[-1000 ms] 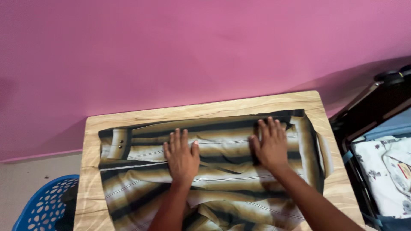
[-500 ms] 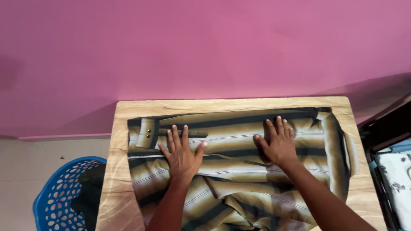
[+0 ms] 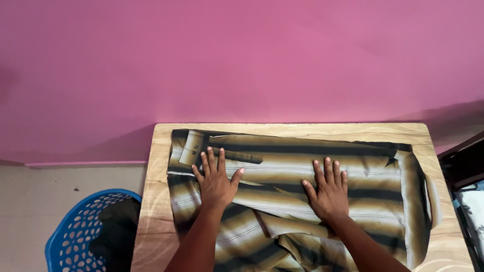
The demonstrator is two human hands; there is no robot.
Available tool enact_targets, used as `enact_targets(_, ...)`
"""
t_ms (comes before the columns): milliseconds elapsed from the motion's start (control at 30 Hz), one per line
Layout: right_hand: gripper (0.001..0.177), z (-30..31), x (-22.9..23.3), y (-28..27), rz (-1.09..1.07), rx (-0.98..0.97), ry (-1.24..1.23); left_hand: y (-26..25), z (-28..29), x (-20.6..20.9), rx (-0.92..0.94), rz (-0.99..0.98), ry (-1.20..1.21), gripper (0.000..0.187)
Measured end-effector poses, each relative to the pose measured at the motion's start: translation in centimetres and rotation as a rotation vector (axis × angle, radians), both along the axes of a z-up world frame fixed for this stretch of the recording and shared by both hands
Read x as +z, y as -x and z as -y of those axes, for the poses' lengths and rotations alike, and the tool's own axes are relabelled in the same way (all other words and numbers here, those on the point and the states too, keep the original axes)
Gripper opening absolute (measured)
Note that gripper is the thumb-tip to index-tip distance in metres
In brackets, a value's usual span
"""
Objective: The person takes a striped shirt from a basket, spreads it out on a table, and folds it.
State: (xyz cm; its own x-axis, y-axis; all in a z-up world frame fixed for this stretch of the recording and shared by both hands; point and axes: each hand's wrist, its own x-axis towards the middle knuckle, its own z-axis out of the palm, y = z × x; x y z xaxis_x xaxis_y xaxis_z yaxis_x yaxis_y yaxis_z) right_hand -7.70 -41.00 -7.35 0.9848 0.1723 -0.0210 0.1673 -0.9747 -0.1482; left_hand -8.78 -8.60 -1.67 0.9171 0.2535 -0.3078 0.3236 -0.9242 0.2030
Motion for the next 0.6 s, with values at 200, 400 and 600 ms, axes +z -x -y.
enact_targets(200,0.077,-0.5,-0.1,0.3,0.050,-0.041,-0.005,-1.4,-0.4,0.0,-0.037,0.014,-0.019,0.093)
enact_targets(400,0.076,-0.4,-0.5,0.2,0.088,-0.029,0.017,-2.1,-0.5,1.6,-0.089,0.083,-0.089,0.095)
enact_targets(600,0.076,-0.4,-0.4,0.3,0.083,-0.038,0.032,-4.0,-1.1,0.6,-0.224,-0.017,-0.009,0.090)
